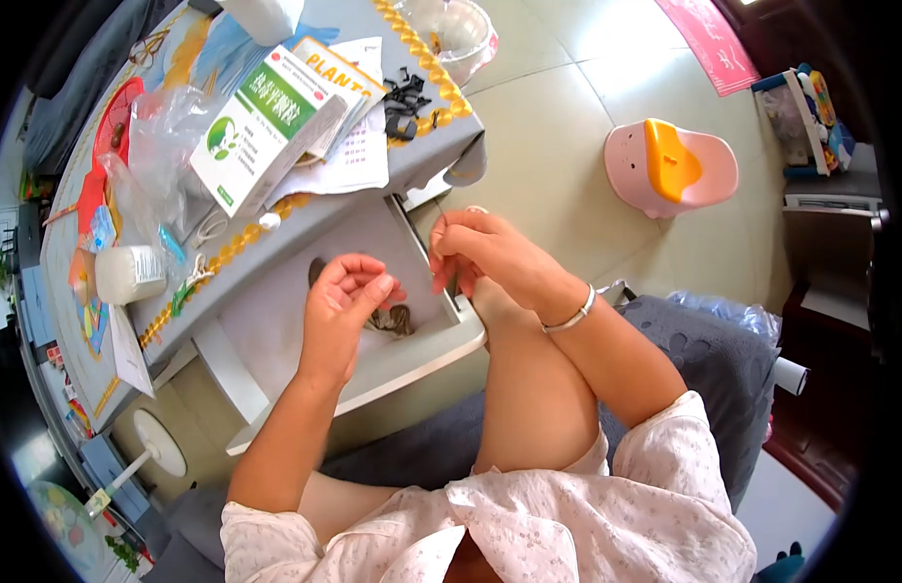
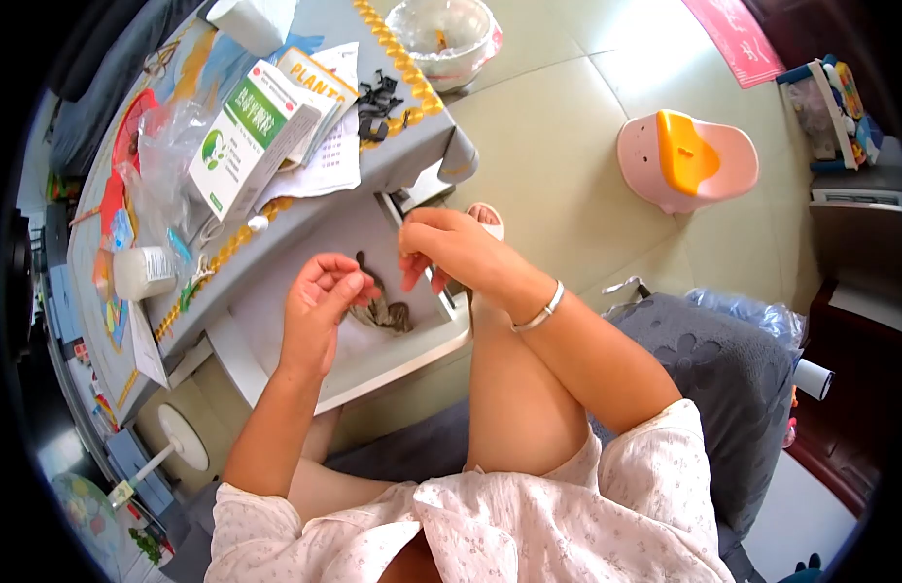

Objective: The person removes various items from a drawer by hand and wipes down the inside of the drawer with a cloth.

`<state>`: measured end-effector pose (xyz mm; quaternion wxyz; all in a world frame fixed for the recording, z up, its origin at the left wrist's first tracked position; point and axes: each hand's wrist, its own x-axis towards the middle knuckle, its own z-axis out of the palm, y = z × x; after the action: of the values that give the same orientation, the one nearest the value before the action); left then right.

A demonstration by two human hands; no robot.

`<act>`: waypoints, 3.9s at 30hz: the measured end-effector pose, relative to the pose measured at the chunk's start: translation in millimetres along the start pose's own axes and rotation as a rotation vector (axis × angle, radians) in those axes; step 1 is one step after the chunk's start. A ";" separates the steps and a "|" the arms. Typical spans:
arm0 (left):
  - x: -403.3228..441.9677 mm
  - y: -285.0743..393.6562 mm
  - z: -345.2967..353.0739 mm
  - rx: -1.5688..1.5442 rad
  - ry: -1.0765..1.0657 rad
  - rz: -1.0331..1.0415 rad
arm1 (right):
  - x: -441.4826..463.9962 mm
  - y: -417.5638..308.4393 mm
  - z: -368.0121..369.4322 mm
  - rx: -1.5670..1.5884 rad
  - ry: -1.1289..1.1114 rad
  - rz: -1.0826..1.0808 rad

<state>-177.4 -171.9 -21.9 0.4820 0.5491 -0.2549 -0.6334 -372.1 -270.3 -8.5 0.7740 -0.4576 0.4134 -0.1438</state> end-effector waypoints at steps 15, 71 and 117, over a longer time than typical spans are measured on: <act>25.5 -76.6 -83.0 0.658 0.050 -0.080 | 170.6 -109.1 -148.9 -0.217 0.717 -0.397; 93.3 -168.7 -56.3 1.077 -0.032 0.254 | -74.3 -9.3 36.7 -0.704 0.284 -0.194; 56.6 -190.9 -47.8 1.092 -0.484 0.058 | -38.5 109.2 96.5 -1.291 0.303 -0.093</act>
<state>-191.7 -135.0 -222.8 0.0754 0.5502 -0.6610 -0.5046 -338.4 -131.3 -56.1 0.2707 -0.8214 0.5007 0.0368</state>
